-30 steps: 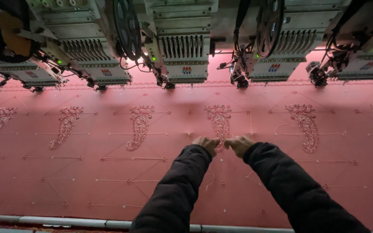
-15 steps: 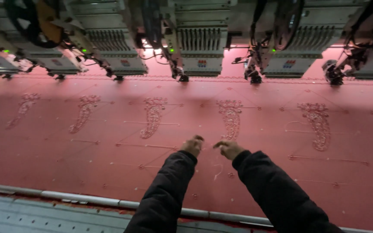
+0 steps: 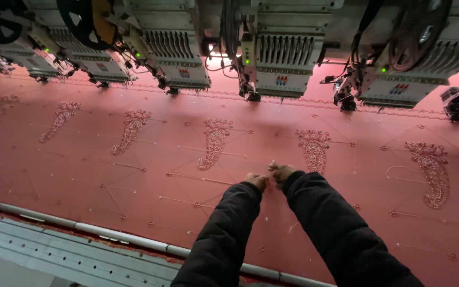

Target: The person manipulates threads on a multi-head embroidery machine by hand. They guide and pull thin threads across the red fabric while the various sewing heads of the machine are positioned above.

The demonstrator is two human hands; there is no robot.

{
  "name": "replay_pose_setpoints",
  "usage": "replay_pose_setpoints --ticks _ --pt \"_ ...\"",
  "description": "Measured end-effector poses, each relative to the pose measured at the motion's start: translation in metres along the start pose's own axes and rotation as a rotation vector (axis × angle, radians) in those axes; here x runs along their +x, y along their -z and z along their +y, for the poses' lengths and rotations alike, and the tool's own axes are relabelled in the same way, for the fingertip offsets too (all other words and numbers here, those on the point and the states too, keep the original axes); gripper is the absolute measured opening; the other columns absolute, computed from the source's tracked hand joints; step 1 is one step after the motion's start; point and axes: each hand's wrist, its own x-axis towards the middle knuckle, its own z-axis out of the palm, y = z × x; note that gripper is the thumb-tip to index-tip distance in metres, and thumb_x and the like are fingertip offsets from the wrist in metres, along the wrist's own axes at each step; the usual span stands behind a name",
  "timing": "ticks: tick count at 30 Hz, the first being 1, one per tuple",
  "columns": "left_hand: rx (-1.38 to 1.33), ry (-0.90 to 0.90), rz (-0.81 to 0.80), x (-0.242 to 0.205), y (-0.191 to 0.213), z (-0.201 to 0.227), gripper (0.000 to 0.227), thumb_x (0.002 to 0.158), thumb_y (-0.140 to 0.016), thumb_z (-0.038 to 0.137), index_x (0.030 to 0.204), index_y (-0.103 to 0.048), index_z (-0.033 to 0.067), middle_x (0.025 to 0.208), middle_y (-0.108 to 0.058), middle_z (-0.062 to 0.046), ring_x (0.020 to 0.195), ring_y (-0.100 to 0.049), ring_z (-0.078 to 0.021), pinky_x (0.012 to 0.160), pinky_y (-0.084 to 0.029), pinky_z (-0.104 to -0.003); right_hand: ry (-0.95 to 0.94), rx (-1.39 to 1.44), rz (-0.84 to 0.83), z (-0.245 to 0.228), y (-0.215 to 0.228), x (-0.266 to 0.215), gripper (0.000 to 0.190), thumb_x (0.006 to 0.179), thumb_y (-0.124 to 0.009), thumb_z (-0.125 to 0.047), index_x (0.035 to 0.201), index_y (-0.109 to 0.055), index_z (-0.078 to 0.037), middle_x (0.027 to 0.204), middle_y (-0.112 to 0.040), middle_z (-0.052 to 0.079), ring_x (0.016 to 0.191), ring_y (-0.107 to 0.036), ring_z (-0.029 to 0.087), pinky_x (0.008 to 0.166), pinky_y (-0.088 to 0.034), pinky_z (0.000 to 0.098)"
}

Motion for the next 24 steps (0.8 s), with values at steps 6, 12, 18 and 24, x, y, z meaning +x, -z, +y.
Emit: replay_pose_setpoints --ticks 6,12,18,24 --pt "0.411 -0.057 0.042 -0.038 -0.005 0.056 0.023 0.082 -0.064 0.034 0.079 -0.078 0.0161 0.085 -0.076 -0.008 0.086 -0.075 -0.0309 0.084 -0.058 -0.042 0.473 -1.478 0.145 0.060 0.053 0.097 0.057 0.085 -0.074 -0.035 0.137 -0.051 -0.033 0.097 -0.068 -0.013 0.088 -0.065 0.006 0.081 -0.051 0.0272" --pt "0.587 -0.132 0.177 -0.034 -0.026 0.053 0.025 0.083 -0.067 0.032 0.099 -0.066 0.0133 0.115 -0.058 -0.015 0.108 -0.068 -0.0399 0.097 -0.058 -0.050 0.109 -0.192 0.376 0.014 0.010 0.075 0.012 0.077 -0.082 -0.021 0.079 -0.080 -0.010 0.066 -0.070 0.015 0.055 -0.065 0.027 0.046 -0.052 0.0384" --pt "0.510 0.028 0.326 0.004 -0.055 0.012 0.034 0.092 -0.043 0.049 0.112 -0.044 0.0215 0.105 -0.068 -0.014 0.110 -0.069 -0.0388 0.097 -0.055 -0.046 0.156 -0.727 0.527 0.018 0.002 0.062 0.018 0.071 -0.079 -0.048 0.088 -0.082 -0.041 0.091 -0.079 -0.010 0.096 -0.075 0.017 0.086 -0.060 0.0327" --pt "0.563 -0.038 0.146 -0.023 -0.026 0.045 0.035 0.090 -0.053 0.048 0.089 -0.076 0.0224 0.095 -0.077 -0.013 0.100 -0.074 -0.0361 0.086 -0.059 -0.045 0.181 -0.625 0.476 -0.013 -0.012 0.009 0.016 0.075 -0.079 -0.029 0.085 -0.082 -0.016 0.087 -0.078 0.008 0.090 -0.075 0.028 0.080 -0.056 0.0425"
